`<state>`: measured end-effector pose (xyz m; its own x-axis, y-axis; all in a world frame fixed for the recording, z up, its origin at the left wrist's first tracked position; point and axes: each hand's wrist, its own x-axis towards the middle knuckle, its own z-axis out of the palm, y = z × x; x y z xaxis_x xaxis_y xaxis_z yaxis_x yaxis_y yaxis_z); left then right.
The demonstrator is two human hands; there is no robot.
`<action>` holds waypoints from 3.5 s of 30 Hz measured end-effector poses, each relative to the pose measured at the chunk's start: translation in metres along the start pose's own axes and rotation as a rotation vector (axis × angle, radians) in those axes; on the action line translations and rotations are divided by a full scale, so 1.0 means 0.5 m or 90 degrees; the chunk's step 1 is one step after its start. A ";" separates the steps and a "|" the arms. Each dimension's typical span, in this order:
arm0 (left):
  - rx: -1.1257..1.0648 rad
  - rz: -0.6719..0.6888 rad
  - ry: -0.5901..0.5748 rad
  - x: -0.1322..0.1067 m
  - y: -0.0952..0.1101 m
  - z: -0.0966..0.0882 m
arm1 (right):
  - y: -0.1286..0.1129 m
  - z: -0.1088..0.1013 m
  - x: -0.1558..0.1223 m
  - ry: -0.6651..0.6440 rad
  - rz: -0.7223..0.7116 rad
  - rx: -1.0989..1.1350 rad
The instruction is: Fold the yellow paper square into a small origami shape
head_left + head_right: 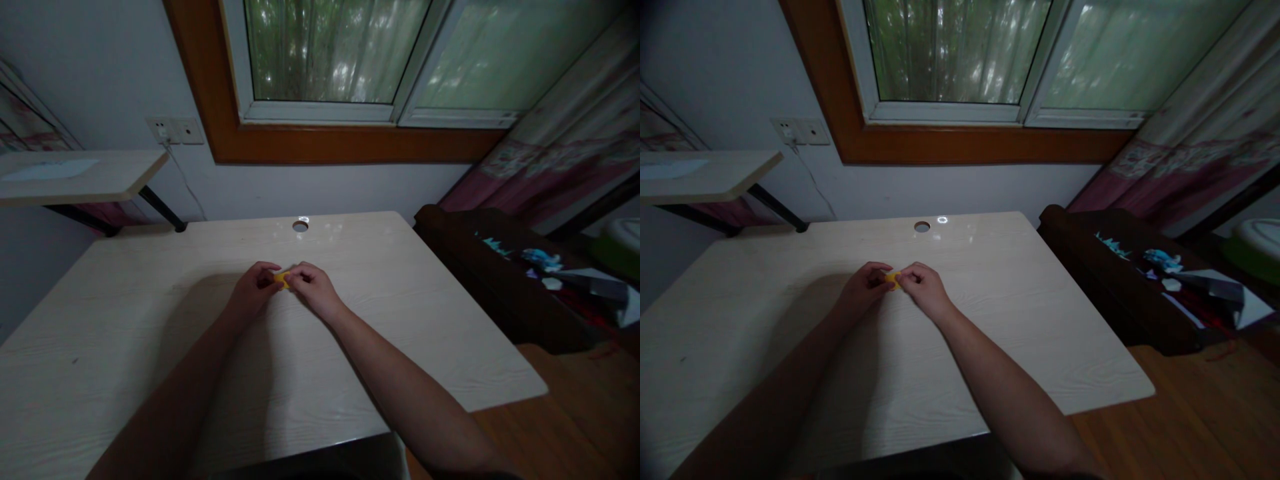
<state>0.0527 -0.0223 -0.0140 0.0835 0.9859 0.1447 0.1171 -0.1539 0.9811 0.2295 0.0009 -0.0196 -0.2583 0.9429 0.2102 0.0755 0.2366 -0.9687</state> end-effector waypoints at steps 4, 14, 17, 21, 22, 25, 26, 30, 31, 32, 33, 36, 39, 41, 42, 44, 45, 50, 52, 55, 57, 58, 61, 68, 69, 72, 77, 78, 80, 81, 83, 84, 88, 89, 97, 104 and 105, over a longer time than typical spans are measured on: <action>-0.015 0.000 -0.012 0.001 -0.003 0.000 | -0.002 -0.001 0.000 0.003 -0.016 -0.005; -0.021 -0.020 0.002 0.002 -0.005 -0.002 | 0.000 0.000 0.004 -0.001 -0.017 -0.023; -0.009 -0.023 0.020 0.002 -0.001 -0.002 | 0.003 0.001 0.004 -0.002 -0.002 -0.014; -0.022 -0.030 0.024 0.002 0.002 -0.001 | 0.011 0.000 0.005 0.000 -0.016 -0.033; -0.036 -0.033 0.019 0.002 0.001 -0.001 | 0.012 0.000 0.006 0.004 -0.021 -0.033; -0.068 -0.046 0.014 0.000 -0.001 -0.001 | 0.012 0.000 0.006 0.011 -0.031 -0.029; -0.073 -0.050 0.016 0.000 -0.002 -0.001 | 0.011 0.000 0.006 0.012 -0.034 -0.031; -0.079 -0.061 0.022 -0.001 0.000 -0.001 | 0.003 -0.001 0.005 0.010 -0.035 -0.044; -0.080 -0.063 0.023 -0.001 0.001 -0.001 | 0.002 -0.001 0.005 0.009 -0.034 -0.047; -0.081 -0.064 0.024 -0.001 0.002 0.000 | 0.001 -0.001 0.005 0.007 -0.032 -0.049; -0.083 -0.063 0.024 -0.001 0.003 0.000 | 0.000 -0.001 0.005 0.006 -0.031 -0.051; -0.088 -0.060 0.027 -0.002 0.004 0.000 | 0.002 -0.001 0.005 0.003 -0.025 -0.044; -0.097 -0.063 0.034 -0.002 0.004 0.001 | 0.005 0.000 0.006 -0.004 -0.025 -0.026; -0.106 -0.060 0.033 -0.002 0.005 0.001 | 0.005 0.001 0.007 -0.007 -0.022 -0.018; -0.109 -0.059 0.032 -0.002 0.005 0.001 | 0.004 0.001 0.007 -0.009 -0.019 -0.016; -0.112 -0.055 0.031 -0.002 0.004 0.001 | 0.001 0.001 0.006 -0.007 -0.014 -0.018; -0.113 -0.052 0.031 -0.002 0.003 0.001 | -0.001 0.001 0.005 -0.008 -0.013 -0.019; -0.110 -0.039 0.012 -0.001 -0.001 0.000 | -0.005 -0.001 0.003 -0.014 -0.027 -0.027; -0.093 -0.032 0.005 0.000 -0.002 0.000 | -0.002 -0.002 0.003 -0.013 -0.032 -0.035; -0.057 -0.028 0.003 0.001 -0.001 0.001 | 0.002 -0.001 0.003 -0.010 -0.033 -0.046; -0.038 -0.026 0.001 0.002 0.000 0.001 | 0.005 0.000 0.003 -0.009 -0.035 -0.049; -0.033 -0.025 0.001 0.002 0.000 0.002 | 0.006 0.000 0.003 -0.007 -0.036 -0.050; -0.030 -0.022 0.001 0.002 0.001 0.002 | 0.004 0.000 0.003 0.003 -0.035 -0.052; -0.008 -0.016 -0.009 0.003 -0.002 0.001 | -0.006 -0.002 0.001 0.008 -0.049 -0.042; -0.008 -0.018 -0.012 0.003 -0.001 0.002 | -0.006 -0.003 0.001 0.009 -0.054 -0.041; -0.014 -0.024 -0.020 0.003 0.002 0.003 | -0.002 -0.003 0.002 0.004 -0.054 -0.040; -0.020 -0.014 -0.028 0.001 0.003 0.004 | 0.003 -0.003 0.003 -0.003 -0.045 -0.053; -0.022 -0.014 -0.027 0.000 0.002 0.004 | 0.003 -0.002 0.003 -0.004 -0.044 -0.055; -0.028 -0.013 -0.020 -0.001 0.002 0.003 | 0.002 -0.002 0.003 -0.007 -0.046 -0.053; -0.029 -0.013 -0.014 -0.001 0.002 0.003 | 0.000 -0.002 0.003 -0.008 -0.051 -0.053; -0.026 -0.010 -0.005 -0.001 0.002 0.002 | -0.004 -0.001 0.003 -0.016 -0.060 -0.061; -0.022 -0.009 -0.001 0.000 0.002 0.002 | -0.006 -0.001 0.003 -0.021 -0.063 -0.068; -0.012 -0.012 0.004 0.001 0.001 0.003 | -0.010 -0.001 0.003 -0.032 -0.060 -0.089; -0.016 -0.013 0.001 0.001 0.000 0.004 | -0.009 -0.001 0.003 -0.030 -0.058 -0.089; 0.017 0.001 0.033 -0.006 0.005 0.001 | -0.003 -0.005 0.004 -0.050 -0.047 -0.092; 0.071 0.002 0.017 -0.004 0.019 -0.001 | -0.007 -0.008 0.005 -0.115 -0.057 -0.117; 0.073 -0.004 0.016 -0.004 0.019 -0.001 | -0.007 -0.008 0.005 -0.120 -0.058 -0.115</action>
<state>0.0532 -0.0255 -0.0049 0.0583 0.9880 0.1428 0.2304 -0.1525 0.9611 0.2323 0.0035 -0.0150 -0.4459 0.8593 0.2505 0.2095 0.3723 -0.9042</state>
